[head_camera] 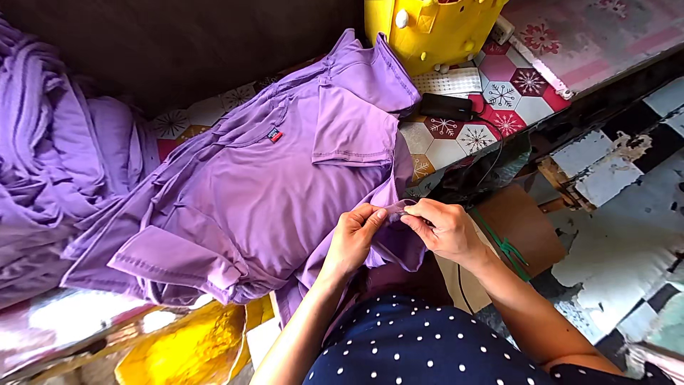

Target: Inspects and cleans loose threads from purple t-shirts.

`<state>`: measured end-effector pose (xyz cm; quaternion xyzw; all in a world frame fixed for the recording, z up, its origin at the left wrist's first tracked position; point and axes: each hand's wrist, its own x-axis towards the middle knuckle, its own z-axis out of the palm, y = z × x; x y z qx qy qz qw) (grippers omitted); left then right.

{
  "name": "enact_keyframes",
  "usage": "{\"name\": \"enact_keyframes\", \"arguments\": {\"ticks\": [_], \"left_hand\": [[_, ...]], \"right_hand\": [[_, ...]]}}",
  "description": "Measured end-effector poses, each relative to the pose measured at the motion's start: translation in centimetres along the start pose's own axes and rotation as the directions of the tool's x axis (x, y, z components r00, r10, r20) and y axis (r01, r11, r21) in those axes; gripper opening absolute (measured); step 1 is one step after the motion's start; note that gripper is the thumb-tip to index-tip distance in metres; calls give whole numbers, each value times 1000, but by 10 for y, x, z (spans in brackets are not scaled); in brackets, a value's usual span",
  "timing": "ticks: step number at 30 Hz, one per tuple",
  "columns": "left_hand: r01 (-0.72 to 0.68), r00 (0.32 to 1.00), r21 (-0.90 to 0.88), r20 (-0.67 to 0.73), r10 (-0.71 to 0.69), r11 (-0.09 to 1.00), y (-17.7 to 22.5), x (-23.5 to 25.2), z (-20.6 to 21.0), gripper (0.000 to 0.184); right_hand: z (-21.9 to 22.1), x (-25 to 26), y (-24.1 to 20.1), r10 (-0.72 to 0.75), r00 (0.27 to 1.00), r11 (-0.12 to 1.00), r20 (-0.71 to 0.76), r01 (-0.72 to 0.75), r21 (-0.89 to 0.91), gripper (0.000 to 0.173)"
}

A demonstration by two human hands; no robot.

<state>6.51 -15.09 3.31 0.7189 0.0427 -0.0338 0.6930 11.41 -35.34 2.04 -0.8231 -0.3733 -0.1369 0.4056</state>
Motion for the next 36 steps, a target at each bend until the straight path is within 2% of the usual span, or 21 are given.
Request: {"name": "enact_keyframes", "arguments": {"ticks": [3, 8, 11, 13, 15, 16, 17, 18, 20, 21, 22, 23, 24, 25, 26, 27, 28, 30, 32, 34, 36], "left_hand": [[23, 1000, -26, -19, -23, 999, 2, 0, -1, 27], [12, 1000, -19, -6, -12, 1000, 1, 0, -1, 27], [14, 1000, -12, -2, -14, 1000, 1, 0, -1, 25], [-28, 999, 8, 47, 27, 1000, -1, 0, -5, 19], [-124, 988, 71, 101, 117, 990, -5, -1, -12, 8], [-179, 981, 116, 100, 167, 977, -8, -2, -14, 5], [-223, 974, 171, 65, 215, 960, -11, -4, -16, 5], [-259, 963, 243, -9, 269, 935, -15, -5, -19, 7], [-236, 911, 413, -221, 348, 880, -27, -8, -32, 14], [-153, 886, 474, -323, 333, 867, -35, -9, -40, 18], [-31, 867, 478, -424, 262, 878, -42, -11, -46, 18], [97, 851, 408, -508, 137, 908, -47, -12, -51, 13], [207, 832, 256, -553, -33, 944, -50, -13, -54, 15], [292, 811, 41, -540, -225, 955, -51, -16, -53, 25], [357, 781, -189, -478, -403, 915, -49, -19, -50, 32], [400, 745, -366, -405, -530, 841, -45, -23, -45, 36], [410, 724, -470, -354, -592, 782, -41, -28, -41, 38], [374, 748, -510, -328, -577, 775, -35, -41, -32, 46], [319, 824, -366, -349, -447, 874, -33, -52, -22, 49], [309, 883, -204, -301, -360, 929, -32, -56, -15, 37], [331, 909, -144, -218, -356, 933, -30, -54, -10, 20]], "right_hand": [[2, -4, 0, 23, 1000, 999, 4, -23, 38, 27], [4, -3, 0, -23, 1000, 1000, 9, 23, -9, 29], [6, -2, 0, -37, 999, 999, -35, 37, 2, 29], [5, -3, 1, 99, 993, 994, -71, -96, 53, 31], [-1, -1, 3, 292, 956, 956, 39, -293, 14, 57], [-1, -2, 7, 367, 925, 929, 102, -369, -2, 57], [1, -6, 10, 391, 913, 920, 117, -392, -17, 42], [5, -12, 13, 347, 935, 938, 76, -344, -43, 26], [13, -27, 10, 164, 985, 985, -54, -166, -48, 11], [17, -35, 6, 72, 993, 997, -92, -76, -35, 10], [21, -43, 1, -7, 995, 999, -103, 3, -40, 11], [27, -50, -4, -66, 993, 997, -94, 62, -43, 12], [35, -55, -7, -104, 992, 994, -75, 101, -48, 13], [42, -60, -10, -123, 991, 991, -50, 121, -52, 13], [48, -64, -11, -133, 991, 990, -28, 131, -52, 12], [52, -66, -13, -138, 990, 989, -11, 137, -53, 11], [54, -68, -13, -142, 990, 989, 1, 142, -51, 10], [57, -71, -14, -150, 989, 987, 9, 150, -51, 9], [57, -73, -14, -162, 987, 985, 12, 163, -49, 8], [57, -75, -12, -174, 985, 984, 9, 175, -44, 8], [58, -76, -12, -182, 983, 982, 8, 183, -45, 8]]}}
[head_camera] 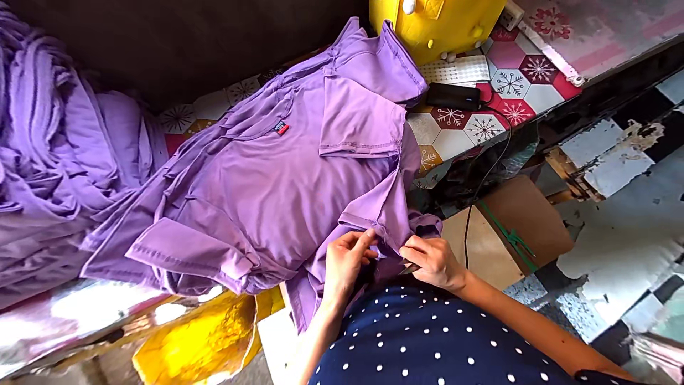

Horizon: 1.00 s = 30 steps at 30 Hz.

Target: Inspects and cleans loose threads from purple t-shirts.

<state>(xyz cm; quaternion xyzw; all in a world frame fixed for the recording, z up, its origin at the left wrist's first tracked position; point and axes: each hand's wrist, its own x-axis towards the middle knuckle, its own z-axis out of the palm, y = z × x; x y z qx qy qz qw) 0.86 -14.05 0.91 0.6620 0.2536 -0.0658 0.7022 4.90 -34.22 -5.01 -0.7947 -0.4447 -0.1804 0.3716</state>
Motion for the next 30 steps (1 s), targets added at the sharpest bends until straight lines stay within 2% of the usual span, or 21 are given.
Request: {"name": "enact_keyframes", "arguments": {"ticks": [3, 5, 7, 10, 11, 14, 17, 19, 20, 22, 24, 27, 30], "left_hand": [[37, 999, -132, 5, -37, 991, -1, 7, 9, 12], [2, 999, -224, -44, -12, 975, -5, 11, 13, 17], [-56, 998, -233, -46, 46, 971, -5, 11, 12, 18], [-128, 991, -200, 6, 132, 971, -2, 5, 11, 17], [-142, 989, -185, 20, 149, 972, -2, 4, 10, 18], [-174, 984, -150, 16, 179, 973, 0, 5, 7, 18], [-185, 982, -181, -11, 186, 966, 0, 6, 3, 19], [-206, 978, -207, -2, 210, 956, 0, 6, 2, 20], [-211, 976, -222, 13, 219, 952, 0, 6, 1, 20], [-188, 978, -243, 43, 204, 952, 2, 4, 1, 21], [-174, 982, -255, 32, 188, 951, 2, 4, 3, 21], [-224, 973, -253, -12, 229, 941, -1, 7, 4, 15], [-237, 969, -237, 4, 245, 942, -2, 8, 2, 13]], "right_hand": [[2, -3, 0, 19, 999, 999, 42, -21, 27, 9], [1, -2, -3, 165, 983, 978, 75, -173, 117, 14], [-3, 10, -6, 362, 932, 889, 29, -354, 289, 26], [1, 37, -9, 477, 877, 811, -60, -413, 414, 38], [6, 43, -8, 481, 875, 809, -61, -416, 415, 36], [17, 57, -8, 506, 861, 777, -47, -432, 458, 14], [12, 69, -12, 629, 773, 606, 88, -557, 568, 17], [13, 70, -13, 590, 804, 628, 80, -519, 581, 15], [15, 69, -13, 548, 835, 678, 50, -479, 558, 19], [17, 67, -9, 480, 877, 773, -9, -417, 478, 17], [15, 70, -7, 504, 864, 760, 22, -455, 464, 15], [10, 71, -8, 555, 821, 653, 134, -530, 541, 16], [15, 67, -7, 471, 882, 772, 35, -431, 467, 18]]}}
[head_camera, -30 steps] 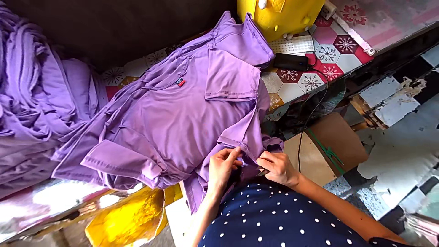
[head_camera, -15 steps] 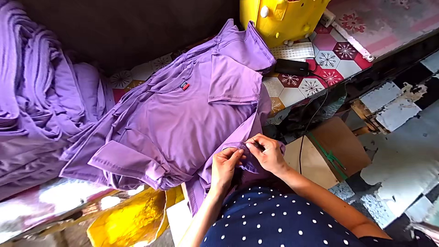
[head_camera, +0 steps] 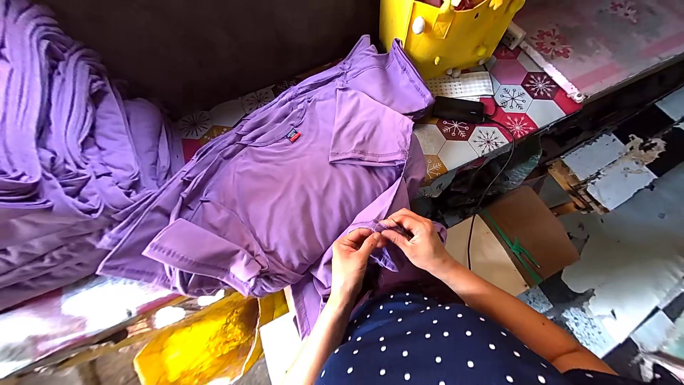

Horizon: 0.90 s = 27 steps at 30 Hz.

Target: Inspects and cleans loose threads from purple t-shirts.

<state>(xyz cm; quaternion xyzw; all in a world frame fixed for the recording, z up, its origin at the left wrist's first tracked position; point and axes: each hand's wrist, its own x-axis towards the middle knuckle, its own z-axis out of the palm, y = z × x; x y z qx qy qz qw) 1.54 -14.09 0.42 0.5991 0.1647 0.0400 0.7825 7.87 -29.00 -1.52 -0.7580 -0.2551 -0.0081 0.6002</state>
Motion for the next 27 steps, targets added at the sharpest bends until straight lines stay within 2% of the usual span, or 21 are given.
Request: {"name": "enact_keyframes", "arguments": {"ticks": [2, 4, 6, 7, 9, 12, 15, 17, 19, 21, 22, 24, 26, 27], "left_hand": [[-12, 1000, 30, 11, 12, 999, -2, -1, 2, 8], [-70, 997, 71, -25, 72, 995, -6, -1, 5, 11], [-197, 974, 160, -77, 211, 967, -15, 1, 5, 20], [-271, 953, 219, -75, 293, 937, -19, 3, 2, 24], [-422, 890, 328, -30, 456, 845, -27, 5, -3, 27], [-544, 814, 446, 74, 576, 711, -30, 5, -6, 32], [-600, 737, 536, 79, 672, 594, -24, 7, -4, 20], [-619, 709, 520, 48, 703, 589, -25, 11, -3, 10], [-641, 705, 439, 14, 709, 629, -29, 15, -4, 8], [-646, 713, 376, -15, 701, 664, -33, 17, -5, 10], [-637, 720, 363, -33, 693, 680, -33, 16, -6, 9], [-596, 747, 388, -55, 663, 703, -30, 14, -11, 10], [-534, 777, 441, -80, 624, 721, -26, 12, -16, 10], [-506, 795, 449, -90, 600, 737, -24, 11, -18, 10]], "right_hand": [[1, 1, 0, 25, 999, 998, -31, -27, -61, 15], [-1, 5, -8, 196, 980, 980, 34, -195, -39, 17], [-6, 11, -16, 326, 937, 945, 125, -327, -19, 18], [-8, 13, -21, 340, 929, 940, 148, -337, -50, 19], [-11, 15, -29, 277, 948, 952, 158, -249, -178, 21], [-5, 11, -40, 62, 986, 936, 157, -2, -353, 16], [4, 9, -52, -120, 981, 861, 150, 178, -476, 8], [6, 10, -56, -168, 972, 821, 166, 232, -522, 7], [7, 11, -57, -209, 961, 803, 183, 275, -529, 7], [6, 10, -54, -223, 959, 851, 173, 278, -447, 11], [5, 10, -52, -190, 970, 906, 154, 234, -352, 16], [1, 7, -47, -26, 990, 996, 139, 38, -84, 28], [-4, 5, -41, 226, 945, 960, 235, -256, 108, 35], [-6, 5, -38, 348, 879, 893, 325, -416, 170, 40]]}}
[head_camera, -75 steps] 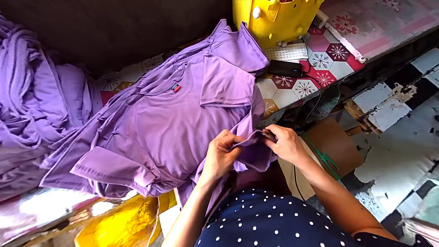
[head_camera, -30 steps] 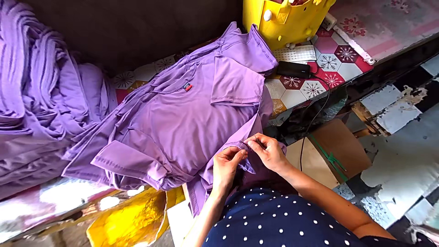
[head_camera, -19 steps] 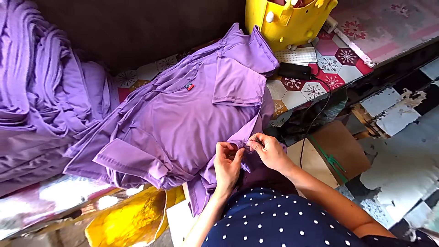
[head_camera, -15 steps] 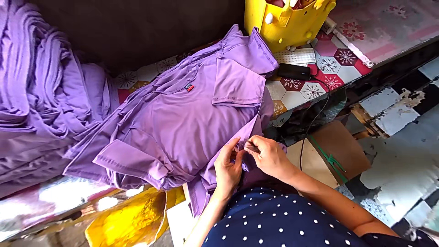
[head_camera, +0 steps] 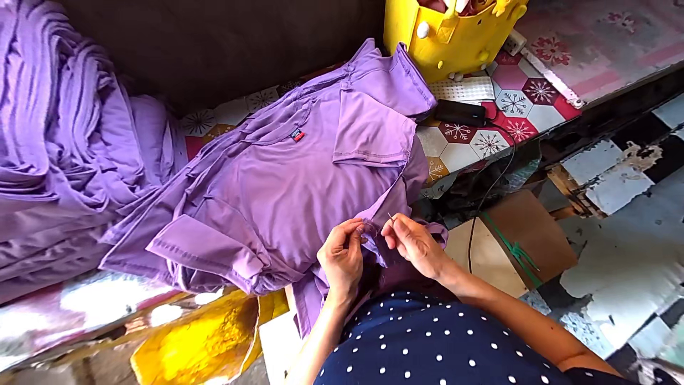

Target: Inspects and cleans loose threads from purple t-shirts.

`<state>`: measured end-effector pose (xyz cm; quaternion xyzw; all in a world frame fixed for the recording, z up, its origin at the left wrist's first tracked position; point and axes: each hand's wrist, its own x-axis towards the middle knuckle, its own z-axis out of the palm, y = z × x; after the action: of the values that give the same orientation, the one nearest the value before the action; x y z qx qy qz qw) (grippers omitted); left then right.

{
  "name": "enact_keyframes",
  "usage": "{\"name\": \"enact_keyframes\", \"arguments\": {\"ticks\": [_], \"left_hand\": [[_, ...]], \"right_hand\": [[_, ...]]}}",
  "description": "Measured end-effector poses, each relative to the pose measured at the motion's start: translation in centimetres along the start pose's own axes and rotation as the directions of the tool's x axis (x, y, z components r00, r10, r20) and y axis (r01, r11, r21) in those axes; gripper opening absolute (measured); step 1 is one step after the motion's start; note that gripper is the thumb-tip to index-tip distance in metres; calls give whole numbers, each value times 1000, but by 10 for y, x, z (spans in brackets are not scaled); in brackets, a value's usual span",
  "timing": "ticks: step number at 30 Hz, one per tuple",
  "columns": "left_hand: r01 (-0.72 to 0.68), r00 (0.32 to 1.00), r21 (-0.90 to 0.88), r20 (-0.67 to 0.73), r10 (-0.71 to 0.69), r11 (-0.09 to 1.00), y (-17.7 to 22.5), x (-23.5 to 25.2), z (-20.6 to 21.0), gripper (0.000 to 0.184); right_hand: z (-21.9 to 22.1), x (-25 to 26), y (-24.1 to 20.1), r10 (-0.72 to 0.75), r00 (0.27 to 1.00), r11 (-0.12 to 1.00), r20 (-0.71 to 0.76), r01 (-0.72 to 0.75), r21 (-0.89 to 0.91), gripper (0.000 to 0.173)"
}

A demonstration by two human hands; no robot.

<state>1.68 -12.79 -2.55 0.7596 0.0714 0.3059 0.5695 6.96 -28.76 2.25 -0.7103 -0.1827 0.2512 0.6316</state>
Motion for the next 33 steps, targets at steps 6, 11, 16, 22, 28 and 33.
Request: {"name": "enact_keyframes", "arguments": {"ticks": [6, 11, 16, 22, 28, 33], "left_hand": [[-18, 1000, -69, 12, 18, 997, -6, -6, 0, 10], [-128, 990, -126, 50, 135, 984, -7, -8, 0, 12], [-108, 993, -130, 35, 113, 986, -5, -7, 1, 12], [-150, 983, -124, 91, 162, 981, -2, -9, 1, 13], [-101, 990, -157, 79, 114, 982, -4, -8, 4, 14], [150, 989, -87, 8, -150, 985, 12, -4, -43, 17]], "right_hand": [[1, 5, -3, 326, 863, 815, 387, -464, 348, 51], [-3, 16, -4, 374, 806, 668, 459, -577, 470, 54], [-7, 13, 3, 340, 752, 610, 565, -634, 476, 56], [-3, 20, 11, 286, 780, 428, 557, -624, 654, 60], [7, 18, 13, 386, 834, 542, 394, -550, 635, 50], [-13, 4, 3, 344, 926, 725, 158, -369, 581, 53]]}}
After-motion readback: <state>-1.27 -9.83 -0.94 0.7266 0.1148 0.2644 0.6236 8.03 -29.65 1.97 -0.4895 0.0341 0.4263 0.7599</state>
